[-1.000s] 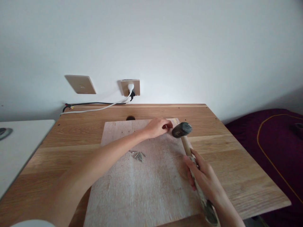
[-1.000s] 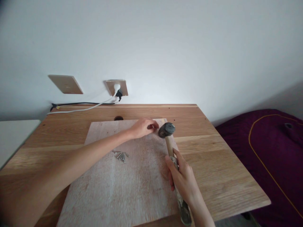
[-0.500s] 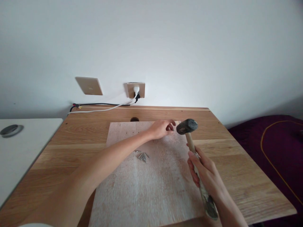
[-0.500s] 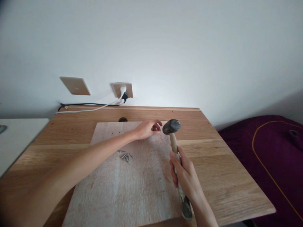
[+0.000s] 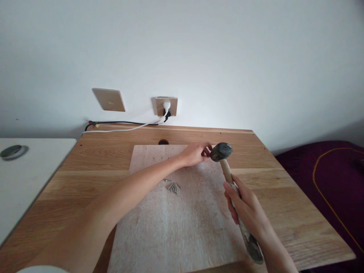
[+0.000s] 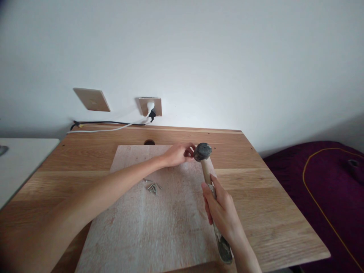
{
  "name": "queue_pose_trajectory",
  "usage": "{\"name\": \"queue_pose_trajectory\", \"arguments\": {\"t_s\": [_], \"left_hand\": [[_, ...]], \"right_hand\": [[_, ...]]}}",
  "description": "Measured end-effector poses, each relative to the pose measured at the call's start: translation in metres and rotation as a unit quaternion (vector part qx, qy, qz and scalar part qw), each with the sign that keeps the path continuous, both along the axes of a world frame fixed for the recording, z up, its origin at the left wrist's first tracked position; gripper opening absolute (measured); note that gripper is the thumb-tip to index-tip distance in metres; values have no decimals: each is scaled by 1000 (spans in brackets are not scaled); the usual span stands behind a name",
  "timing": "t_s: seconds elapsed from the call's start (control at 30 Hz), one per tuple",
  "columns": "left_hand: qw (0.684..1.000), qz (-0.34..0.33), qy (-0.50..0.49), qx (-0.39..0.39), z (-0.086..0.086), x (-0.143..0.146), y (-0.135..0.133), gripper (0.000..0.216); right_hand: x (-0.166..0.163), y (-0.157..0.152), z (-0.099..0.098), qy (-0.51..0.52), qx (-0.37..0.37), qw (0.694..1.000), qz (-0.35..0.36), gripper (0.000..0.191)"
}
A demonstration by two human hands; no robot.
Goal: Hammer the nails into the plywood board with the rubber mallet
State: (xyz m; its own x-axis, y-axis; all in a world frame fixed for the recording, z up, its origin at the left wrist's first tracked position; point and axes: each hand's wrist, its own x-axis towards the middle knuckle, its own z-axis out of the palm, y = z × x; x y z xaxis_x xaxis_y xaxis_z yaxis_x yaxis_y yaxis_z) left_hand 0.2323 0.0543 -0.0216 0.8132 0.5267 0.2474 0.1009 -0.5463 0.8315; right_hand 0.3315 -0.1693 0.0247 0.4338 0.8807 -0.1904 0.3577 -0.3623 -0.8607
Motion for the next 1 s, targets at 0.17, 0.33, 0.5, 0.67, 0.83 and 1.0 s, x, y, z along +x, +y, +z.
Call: {"name": "queue_pose_trajectory", "arguments": {"t_s": [0.17, 0.33, 0.5, 0.67, 0.83, 1.0], "left_hand": [[1000, 3, 5, 5, 1, 0, 0, 26], [1000, 7, 10, 2, 3, -1, 0, 31], [1000, 12, 15, -5, 5, -1, -1, 32], [1000, 15, 13, 4, 5, -1, -1, 33], [1000, 6, 3, -10, 1, -1, 0, 31], [1000, -10, 6, -6, 0, 1, 3, 33]], "right_hand": [[-5, 0, 1, 5, -3, 1000, -9, 39], [-4, -1, -1, -8, -12, 1000, -6, 45], [-2, -1, -2, -53, -23, 998, -2, 52], [-1, -2, -5, -31, -24, 999, -10, 57], [-5, -4, -6, 6, 4, 1000, -16, 44], [-7, -16, -7, 16, 15, 999, -37, 38]]}}
